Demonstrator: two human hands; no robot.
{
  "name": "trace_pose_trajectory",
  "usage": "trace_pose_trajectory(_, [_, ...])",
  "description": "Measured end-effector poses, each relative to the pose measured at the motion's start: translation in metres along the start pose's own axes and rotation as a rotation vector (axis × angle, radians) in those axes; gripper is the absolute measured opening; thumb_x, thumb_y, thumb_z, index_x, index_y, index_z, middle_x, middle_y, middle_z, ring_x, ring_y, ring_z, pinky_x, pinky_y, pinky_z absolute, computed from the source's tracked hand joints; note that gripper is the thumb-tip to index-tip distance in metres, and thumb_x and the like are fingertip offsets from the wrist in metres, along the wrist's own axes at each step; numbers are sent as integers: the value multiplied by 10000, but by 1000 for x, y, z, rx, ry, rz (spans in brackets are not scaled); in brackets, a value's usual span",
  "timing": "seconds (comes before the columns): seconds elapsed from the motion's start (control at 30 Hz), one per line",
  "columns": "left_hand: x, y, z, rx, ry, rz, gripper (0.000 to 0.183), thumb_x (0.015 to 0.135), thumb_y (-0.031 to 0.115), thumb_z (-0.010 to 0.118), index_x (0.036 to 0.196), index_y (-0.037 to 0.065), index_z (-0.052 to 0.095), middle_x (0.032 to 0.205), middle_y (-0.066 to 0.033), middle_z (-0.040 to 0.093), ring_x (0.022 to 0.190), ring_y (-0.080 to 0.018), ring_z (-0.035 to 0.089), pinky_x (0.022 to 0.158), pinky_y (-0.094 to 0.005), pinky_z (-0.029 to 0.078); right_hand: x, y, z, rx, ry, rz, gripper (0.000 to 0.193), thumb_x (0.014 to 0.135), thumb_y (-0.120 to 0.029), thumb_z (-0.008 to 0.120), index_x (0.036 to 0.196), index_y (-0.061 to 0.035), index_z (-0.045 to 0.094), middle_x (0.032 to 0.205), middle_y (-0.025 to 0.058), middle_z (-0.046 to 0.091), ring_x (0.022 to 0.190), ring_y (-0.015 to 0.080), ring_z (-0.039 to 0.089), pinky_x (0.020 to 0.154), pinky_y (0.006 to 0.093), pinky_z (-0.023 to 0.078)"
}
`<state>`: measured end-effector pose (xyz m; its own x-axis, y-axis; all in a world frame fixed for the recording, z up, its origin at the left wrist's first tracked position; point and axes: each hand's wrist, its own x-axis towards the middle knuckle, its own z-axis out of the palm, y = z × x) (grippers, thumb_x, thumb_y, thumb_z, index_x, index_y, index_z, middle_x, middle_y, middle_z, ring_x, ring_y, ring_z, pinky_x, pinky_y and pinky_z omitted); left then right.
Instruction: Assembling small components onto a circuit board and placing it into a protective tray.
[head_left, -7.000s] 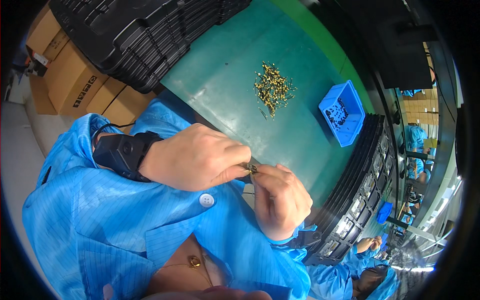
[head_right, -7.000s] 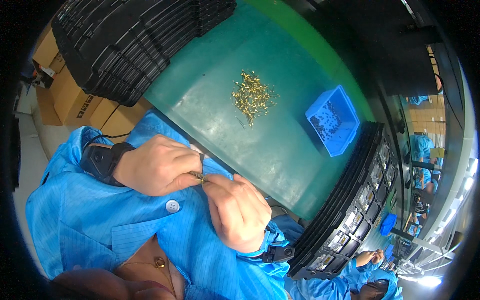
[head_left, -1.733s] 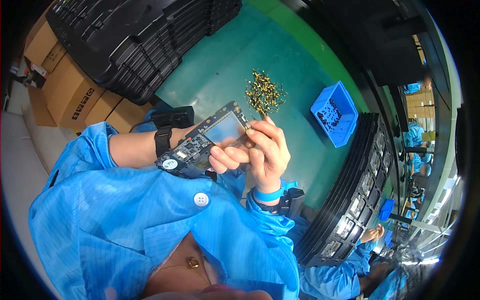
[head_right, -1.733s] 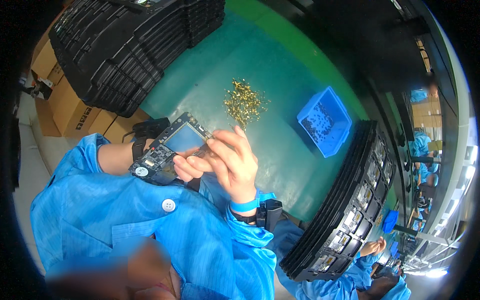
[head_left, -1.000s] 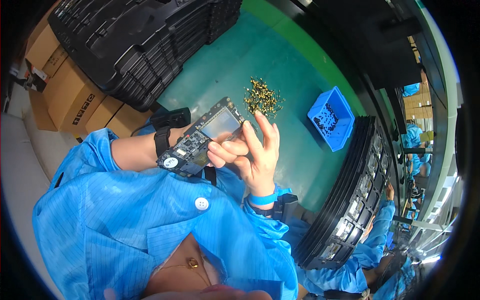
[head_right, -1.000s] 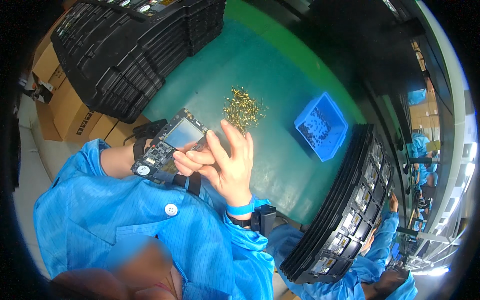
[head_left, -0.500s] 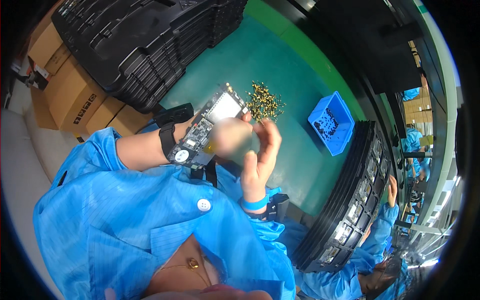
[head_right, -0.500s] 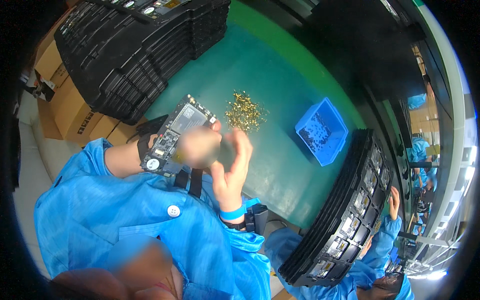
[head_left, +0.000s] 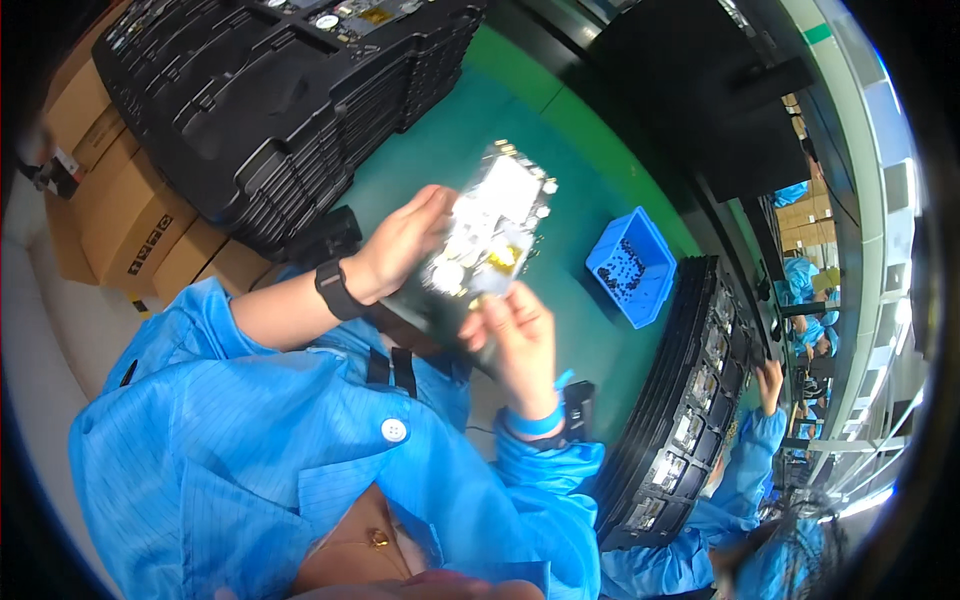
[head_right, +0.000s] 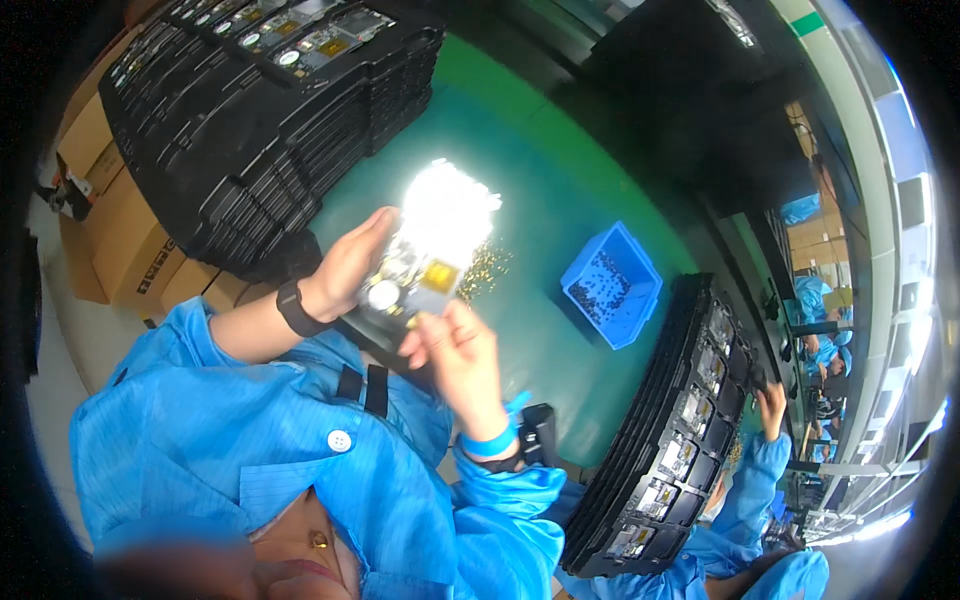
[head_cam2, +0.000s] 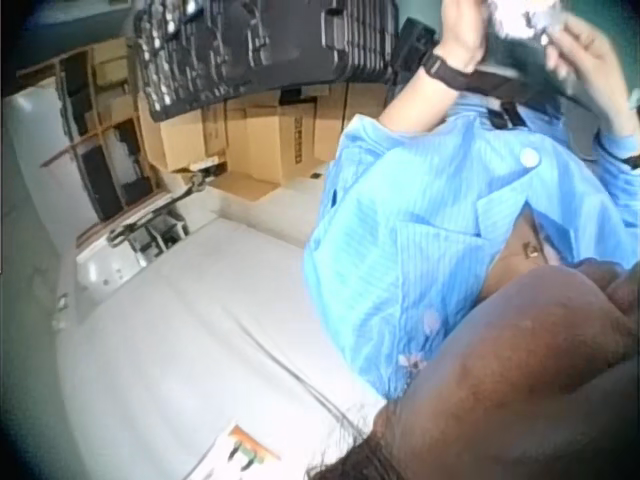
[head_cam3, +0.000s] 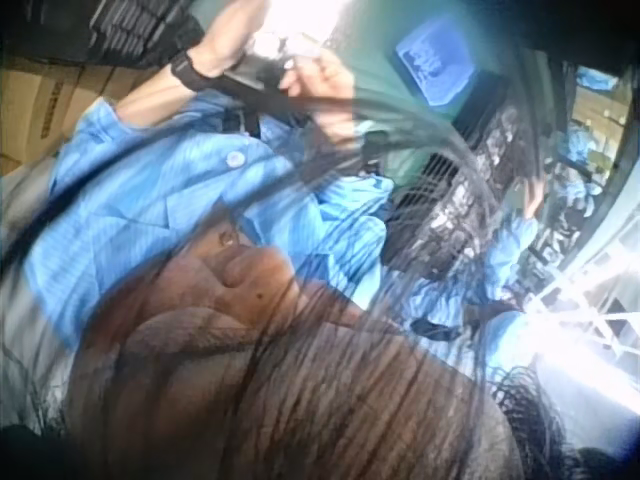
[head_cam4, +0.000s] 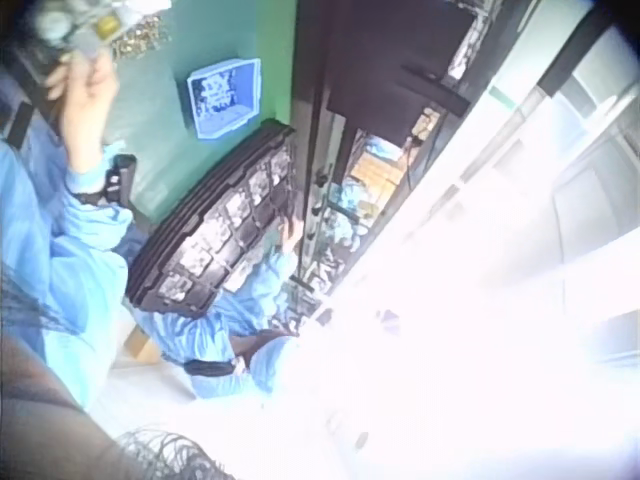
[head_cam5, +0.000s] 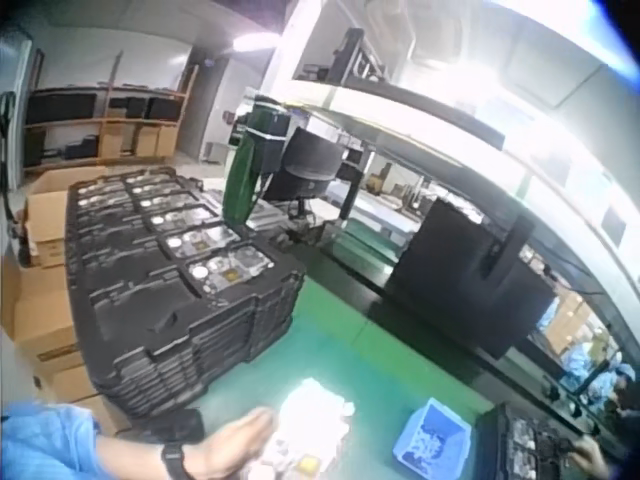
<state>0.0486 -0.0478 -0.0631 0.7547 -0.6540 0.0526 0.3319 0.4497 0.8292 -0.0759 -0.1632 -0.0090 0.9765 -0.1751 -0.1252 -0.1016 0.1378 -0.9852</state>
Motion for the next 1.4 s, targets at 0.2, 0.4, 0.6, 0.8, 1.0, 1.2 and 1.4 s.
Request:
trace_pose_trajectory(0.2, [1,-21,-6,818,54,325,298,837,129,505,1108,24,437,1188,-129,409,1128,-241,411,950,-337,330,102,-58,-75,-208,161,-21,148,886,-172,489,794,-64,528,650,-2,558,547,68,476,549,203,413])
trace_pose_trajectory(0.4, [-7,-18,-3,946,22,460,267,782,104,558,1016,9,467,1102,-158,455,1056,-313,436,912,-371,350,235,-52,-117,-96,529,187,98,887,-118,441,894,-76,530,739,17,546,580,107,504,619,309,491])
trace_pose_trajectory(0.6, [-5,-21,-1,874,-25,446,220,784,98,556,981,27,487,1109,-136,475,1049,-296,453,908,-359,349,280,-5,-141,57,732,-2,164,837,-19,419,947,-27,540,825,60,595,714,152,613,632,335,504])
trace_pose_trajectory(0.8, [-6,-22,-3,854,-18,457,208,782,96,558,969,28,495,1096,-133,479,1032,-295,462,894,-352,360,256,-15,-108,-221,657,18,246,814,-28,479,1059,-9,492,1065,103,528,948,203,518,808,424,390])
trace_pose_trajectory(1.0, [-13,-16,-2,838,-79,468,251,783,106,558,1010,23,490,1123,-138,475,1066,-295,456,911,-359,358,128,-57,-18,134,199,-105,475,855,-134,530,1290,-29,374,1238,62,447,1177,200,419,892,405,358])
trace_pose_trajectory(1.2, [-77,17,-16,575,-710,68,346,872,192,510,1151,-7,460,1152,-159,472,1110,-284,440,936,-352,353,-17,-51,27,-58,-111,-298,554,784,-119,611,1276,-13,378,1392,128,265,1297,264,257,1032,403,246])
trace_pose_trajectory(1.4, [-95,182,-43,573,-1213,59,398,908,279,479,1185,-5,470,1184,-154,507,1045,-285,511,892,-355,404,-40,-1,15,-547,323,-364,394,717,-28,632,1093,-21,512,1287,183,379,1219,309,347,1002,397,278])
